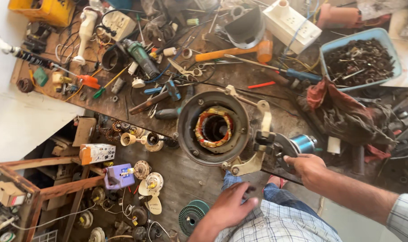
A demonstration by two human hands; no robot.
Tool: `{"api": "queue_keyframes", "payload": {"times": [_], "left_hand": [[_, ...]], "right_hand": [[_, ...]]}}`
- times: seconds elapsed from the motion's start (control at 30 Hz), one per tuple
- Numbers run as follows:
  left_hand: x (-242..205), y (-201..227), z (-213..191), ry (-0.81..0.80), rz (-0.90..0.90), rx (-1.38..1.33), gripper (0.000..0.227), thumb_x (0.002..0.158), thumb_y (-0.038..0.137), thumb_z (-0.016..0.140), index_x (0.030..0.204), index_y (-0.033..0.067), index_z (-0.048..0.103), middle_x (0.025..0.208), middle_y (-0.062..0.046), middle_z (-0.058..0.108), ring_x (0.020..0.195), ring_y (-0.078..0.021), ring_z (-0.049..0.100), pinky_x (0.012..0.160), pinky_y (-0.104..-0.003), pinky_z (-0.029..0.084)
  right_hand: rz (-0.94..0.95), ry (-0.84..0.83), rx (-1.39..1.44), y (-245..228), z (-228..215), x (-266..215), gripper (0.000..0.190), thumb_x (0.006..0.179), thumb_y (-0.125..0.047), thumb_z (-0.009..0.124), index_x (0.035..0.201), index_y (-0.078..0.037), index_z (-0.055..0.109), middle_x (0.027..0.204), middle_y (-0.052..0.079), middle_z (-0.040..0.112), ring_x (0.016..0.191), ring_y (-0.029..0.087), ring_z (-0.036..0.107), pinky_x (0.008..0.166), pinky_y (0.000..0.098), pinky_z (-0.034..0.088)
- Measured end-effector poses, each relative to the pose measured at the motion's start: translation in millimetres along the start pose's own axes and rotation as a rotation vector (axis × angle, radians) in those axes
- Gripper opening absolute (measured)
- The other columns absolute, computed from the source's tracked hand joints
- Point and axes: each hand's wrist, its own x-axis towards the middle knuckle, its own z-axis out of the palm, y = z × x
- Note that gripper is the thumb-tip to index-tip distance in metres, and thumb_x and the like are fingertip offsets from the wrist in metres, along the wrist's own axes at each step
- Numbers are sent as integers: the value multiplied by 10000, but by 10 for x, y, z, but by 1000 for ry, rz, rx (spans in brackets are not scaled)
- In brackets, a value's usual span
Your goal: The person assembles an electric motor by inserting a rotor into a stator housing, tapping it with a rubber mallet, and fitting a metal end plate. The person handles the rotor, stator, end plate, and mallet on a cluttered workbench.
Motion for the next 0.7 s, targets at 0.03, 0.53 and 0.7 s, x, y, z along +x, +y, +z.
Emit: {"api": "queue_keyframes", "payload": {"times": [0.03,0.53,0.7], "left_hand": [[-110,44,-131,-23,0,-3,417,928,309,659,1244,40,629,1169,-161,686,1021,-297,697,881,-398,546],[-551,118,-1666,430,-95,-133,258,923,229,675,1070,23,723,799,-65,760,738,-125,675,683,-289,560],[-324,-469,-2047,529,-67,-224,243,922,205,657,1081,28,707,800,-54,750,723,-115,708,682,-295,584]], "right_hand": [[1,15,-14,3,6,-15,440,815,-162,884,1184,18,726,1020,130,740,809,230,650,731,370,490],[81,138,139,-80,45,-183,261,891,-119,811,1135,-36,770,1075,98,731,886,221,668,736,373,532],[42,241,359,65,32,165,92,962,-75,718,1050,-53,731,1087,67,687,868,204,657,698,363,596]]}}
